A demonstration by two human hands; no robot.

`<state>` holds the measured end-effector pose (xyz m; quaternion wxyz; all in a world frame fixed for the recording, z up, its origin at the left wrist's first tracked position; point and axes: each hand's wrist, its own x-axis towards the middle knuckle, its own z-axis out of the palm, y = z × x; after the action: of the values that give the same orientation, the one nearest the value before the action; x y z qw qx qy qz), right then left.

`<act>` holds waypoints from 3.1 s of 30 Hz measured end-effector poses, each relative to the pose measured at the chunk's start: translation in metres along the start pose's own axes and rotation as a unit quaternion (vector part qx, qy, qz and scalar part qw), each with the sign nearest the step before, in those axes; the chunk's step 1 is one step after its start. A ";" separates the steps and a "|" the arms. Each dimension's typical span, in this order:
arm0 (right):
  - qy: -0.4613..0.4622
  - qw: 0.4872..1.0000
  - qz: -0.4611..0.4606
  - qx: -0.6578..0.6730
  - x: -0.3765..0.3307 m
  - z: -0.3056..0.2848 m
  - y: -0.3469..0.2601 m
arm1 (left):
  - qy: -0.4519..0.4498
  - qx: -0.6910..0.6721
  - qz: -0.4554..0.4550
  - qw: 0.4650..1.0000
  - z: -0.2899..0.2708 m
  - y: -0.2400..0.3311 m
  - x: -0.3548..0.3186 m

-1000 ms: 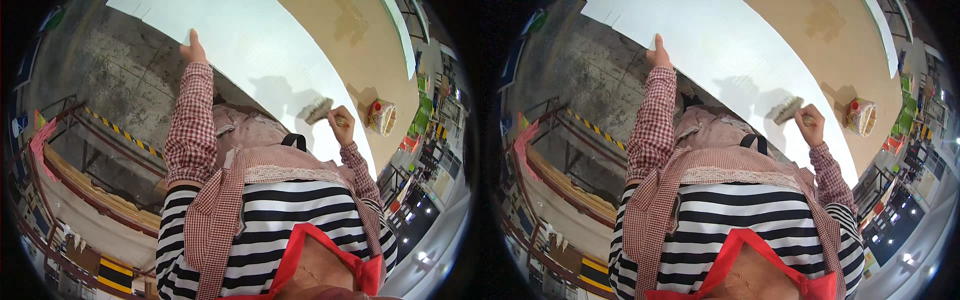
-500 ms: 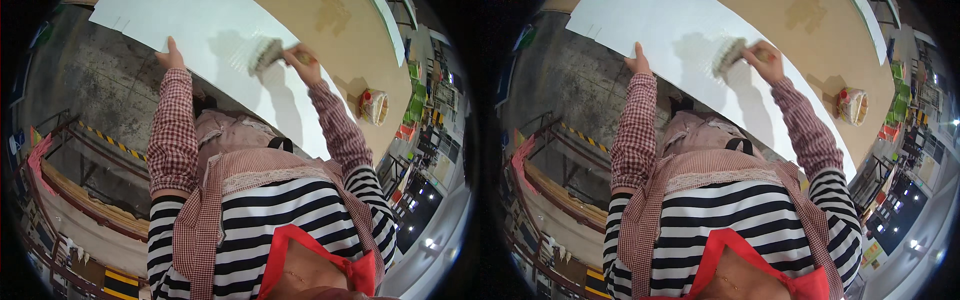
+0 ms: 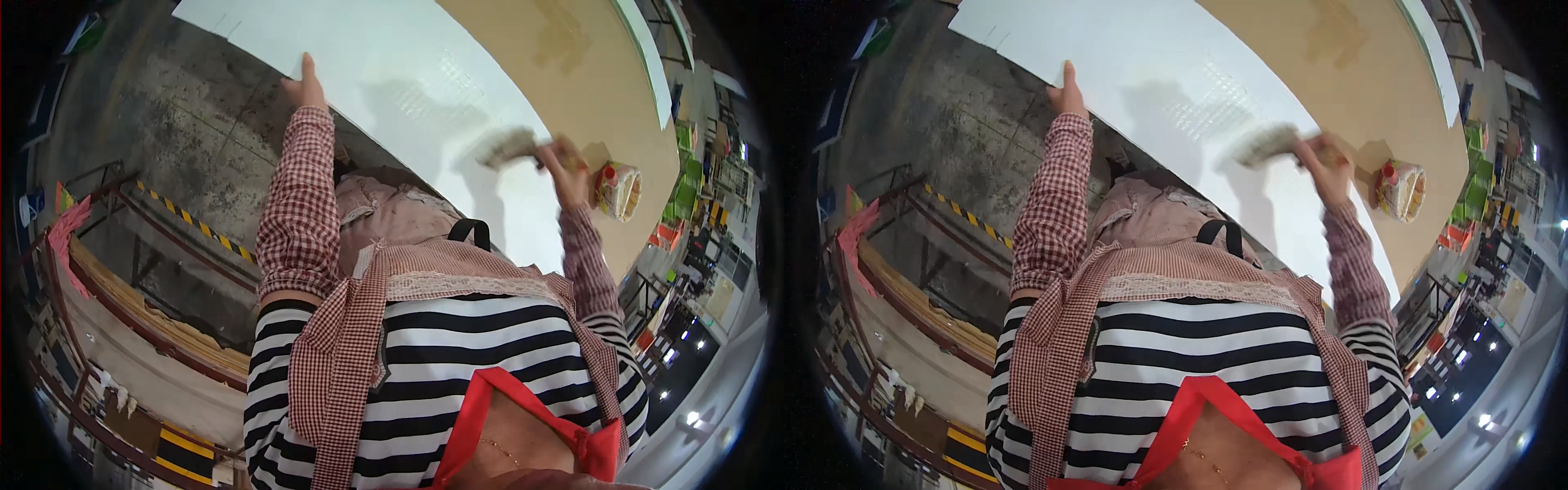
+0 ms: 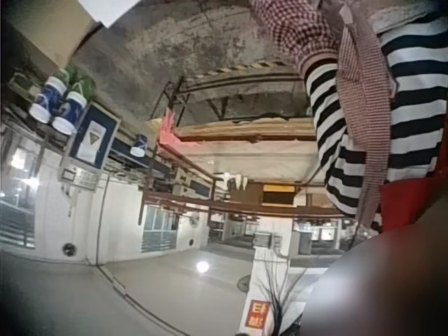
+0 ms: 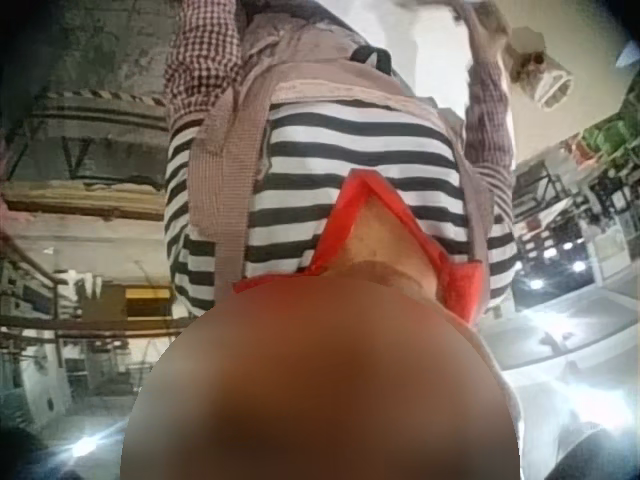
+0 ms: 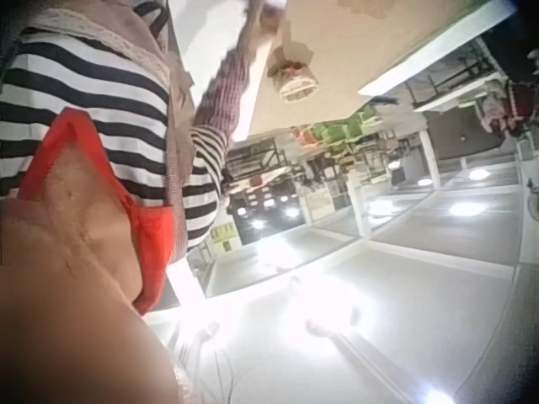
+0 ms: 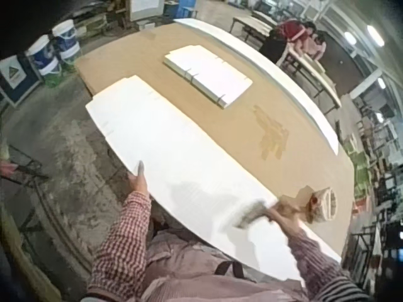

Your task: The person is using a brush to apply a liquid adhesive or sealant to the surface of large white corrugated paper or cardboard panels.

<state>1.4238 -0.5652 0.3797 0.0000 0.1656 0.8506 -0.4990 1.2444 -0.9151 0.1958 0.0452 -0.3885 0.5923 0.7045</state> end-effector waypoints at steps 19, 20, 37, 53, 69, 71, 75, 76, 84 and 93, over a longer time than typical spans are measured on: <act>-0.129 0.982 -0.061 -0.124 0.041 0.042 -0.003 | 0.026 -0.012 0.109 0.994 0.005 -0.018 0.014; -0.128 0.990 -0.040 -0.045 0.059 0.058 -0.016 | 0.029 -0.007 0.125 0.992 0.005 -0.019 0.015; -0.115 0.991 0.061 0.000 0.070 0.037 -0.005 | 0.039 0.004 0.159 0.987 0.006 -0.027 0.023; -0.116 0.992 -0.045 0.002 0.127 0.092 -0.043 | 0.016 0.017 0.170 0.985 0.009 -0.023 0.011; -0.078 0.989 -0.105 0.070 0.168 0.132 -0.076 | -0.031 -0.022 0.158 0.987 0.007 -0.038 0.023; -0.079 0.985 -0.117 0.098 0.184 0.141 -0.068 | -0.024 -0.017 0.162 0.986 0.010 -0.037 0.021; -0.085 0.990 -0.089 0.071 0.166 0.119 -0.028 | -0.044 -0.070 0.169 0.982 0.014 -0.027 0.013; -0.106 0.992 -0.060 0.031 0.156 0.106 -0.028 | -0.040 -0.071 0.172 0.982 0.011 -0.026 0.013; -0.063 0.981 -0.127 0.134 0.188 0.154 -0.083 | -0.035 -0.012 0.150 0.988 0.013 -0.029 0.012; -0.089 0.989 -0.115 0.028 0.177 0.127 -0.067 | -0.044 -0.043 0.126 0.990 0.009 -0.028 0.010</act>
<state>1.2170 -0.6534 0.3432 0.0137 0.0221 0.8463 -0.5321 1.2479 -0.9029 0.1671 -0.0350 -0.2807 0.6032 0.7458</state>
